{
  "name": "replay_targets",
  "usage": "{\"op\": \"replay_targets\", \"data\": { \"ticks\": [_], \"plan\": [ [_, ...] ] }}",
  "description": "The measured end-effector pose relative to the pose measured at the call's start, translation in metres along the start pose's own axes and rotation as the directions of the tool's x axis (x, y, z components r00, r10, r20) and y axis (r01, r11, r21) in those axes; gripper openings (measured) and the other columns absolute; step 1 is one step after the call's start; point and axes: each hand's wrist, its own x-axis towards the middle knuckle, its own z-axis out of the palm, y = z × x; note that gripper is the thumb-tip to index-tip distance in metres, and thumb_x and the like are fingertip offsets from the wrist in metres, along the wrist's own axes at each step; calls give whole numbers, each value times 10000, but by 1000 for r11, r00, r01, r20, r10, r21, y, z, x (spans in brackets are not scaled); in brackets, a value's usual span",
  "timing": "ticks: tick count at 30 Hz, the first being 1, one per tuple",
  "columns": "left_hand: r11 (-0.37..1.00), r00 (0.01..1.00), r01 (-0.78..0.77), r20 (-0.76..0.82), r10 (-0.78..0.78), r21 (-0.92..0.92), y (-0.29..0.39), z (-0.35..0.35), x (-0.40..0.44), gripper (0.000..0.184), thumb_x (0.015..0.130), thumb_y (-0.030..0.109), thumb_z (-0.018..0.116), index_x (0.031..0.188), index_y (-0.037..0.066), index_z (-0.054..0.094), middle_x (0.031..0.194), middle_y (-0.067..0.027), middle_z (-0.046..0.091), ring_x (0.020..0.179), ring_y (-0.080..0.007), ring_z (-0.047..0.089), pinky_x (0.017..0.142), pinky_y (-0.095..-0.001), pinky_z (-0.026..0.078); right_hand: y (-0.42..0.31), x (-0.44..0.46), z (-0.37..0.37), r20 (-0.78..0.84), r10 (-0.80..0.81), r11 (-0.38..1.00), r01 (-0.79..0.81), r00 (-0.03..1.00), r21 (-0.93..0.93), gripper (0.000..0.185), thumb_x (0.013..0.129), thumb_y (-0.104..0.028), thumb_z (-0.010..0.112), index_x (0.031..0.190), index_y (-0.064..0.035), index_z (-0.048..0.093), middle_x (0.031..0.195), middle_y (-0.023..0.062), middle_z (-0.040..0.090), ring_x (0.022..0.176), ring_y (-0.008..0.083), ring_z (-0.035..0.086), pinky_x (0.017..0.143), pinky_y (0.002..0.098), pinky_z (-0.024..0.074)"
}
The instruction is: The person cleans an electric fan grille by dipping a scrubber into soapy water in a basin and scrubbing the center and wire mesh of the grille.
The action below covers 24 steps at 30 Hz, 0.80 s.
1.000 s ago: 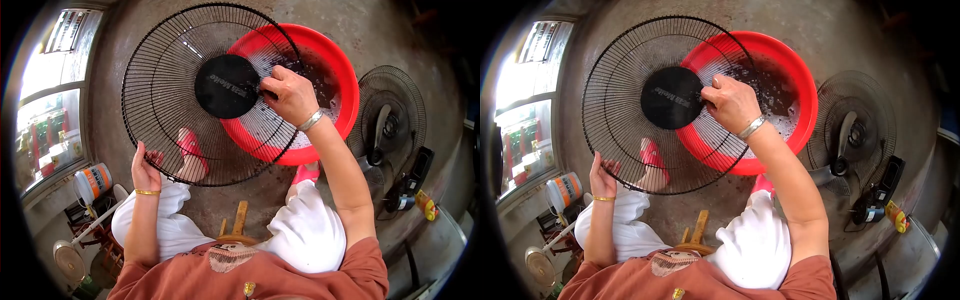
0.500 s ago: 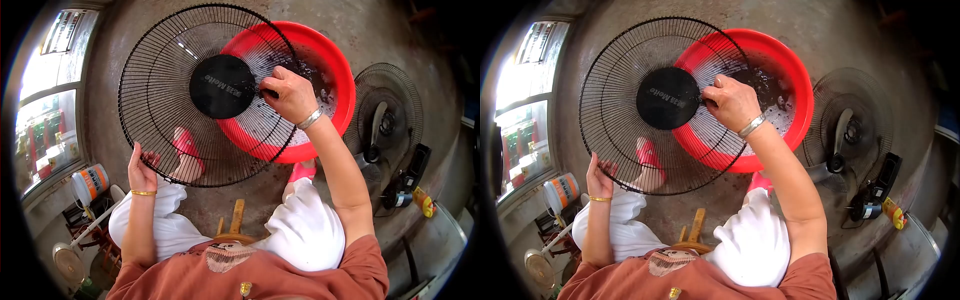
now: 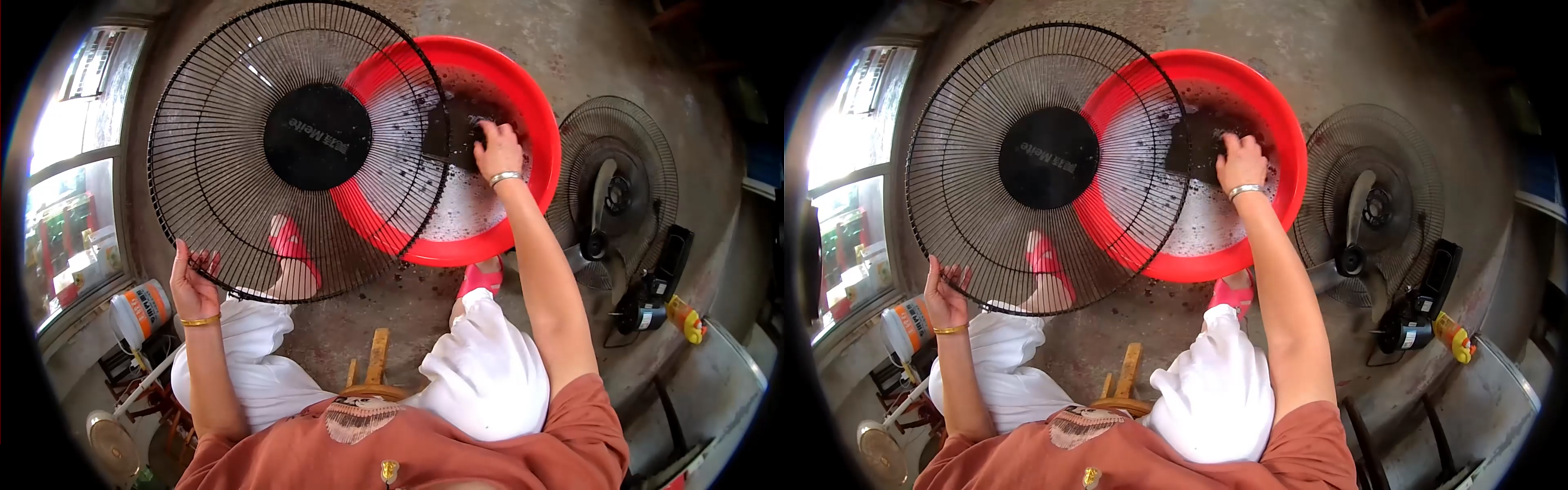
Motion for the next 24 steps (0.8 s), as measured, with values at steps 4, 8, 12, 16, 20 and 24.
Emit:
{"op": "replay_targets", "data": {
  "ticks": [4, 8, 12, 16, 20, 24],
  "plan": [
    [999, 999, 18, 43, -16, -46, -4, -3, -2, 234, 938, 290, 621, 787, 126, 552, 726, -12, 572, 736, -155, 592, 774, -381, 525, 5, -3, 11, 415, 99, 973, -1, 905, -229, 316, 811, -182, 583, 1117, -216, 654, 1096, 141, 600, 1093, 325, 591, 904, 464, 488],
    [999, 999, 14, 38, -13, -48, -8, 8, -10, 196, 937, 268, 624, 848, 104, 565, 761, -33, 605, 737, -163, 605, 767, -369, 530, -13, 10, -53, 20, 53, 990, -55, 998, 131, 271, 781, -203, 590, 1038, -171, 668, 968, 141, 626, 933, 345, 620, 802, 453, 513],
    [999, 999, 4, 50, -2, -40, -9, 10, -10, 181, 938, 266, 624, 880, 102, 572, 769, -32, 612, 738, -161, 610, 762, -359, 532, -88, 6, -104, -273, -256, 802, 362, 927, 476, 205, 734, -172, 669, 932, -119, 675, 887, 119, 631, 843, 302, 617, 767, 391, 515],
    [1000, 999, 1, 34, 0, -12, -9, 17, -14, 182, 939, 278, 621, 922, 102, 576, 769, -23, 603, 742, -154, 606, 767, -357, 532, -145, -9, -95, -226, -294, 777, 370, 929, 509, 137, 737, -184, 704, 847, -126, 648, 803, 77, 559, 770, 288, 605, 619, 407, 505],
    [999, 999, 35, 23, -34, -3, -14, 8, -7, 206, 930, 305, 632, 902, 112, 566, 750, -7, 582, 729, -146, 596, 758, -349, 532, -134, -11, -98, -330, -571, 715, 653, 752, 250, 82, 704, -106, 660, 762, -145, 619, 752, 58, 500, 731, 249, 584, 565, 379, 487],
    [998, 998, 64, -7, -63, 16, -16, 9, -8, 230, 921, 328, 642, 871, 122, 555, 734, 7, 565, 720, -138, 585, 756, -346, 528, -110, -6, -114, -287, -632, 668, 694, 720, 269, 112, 699, -84, 649, 786, -155, 653, 773, 41, 511, 759, 225, 571, 605, 350, 491]
  ]
}}
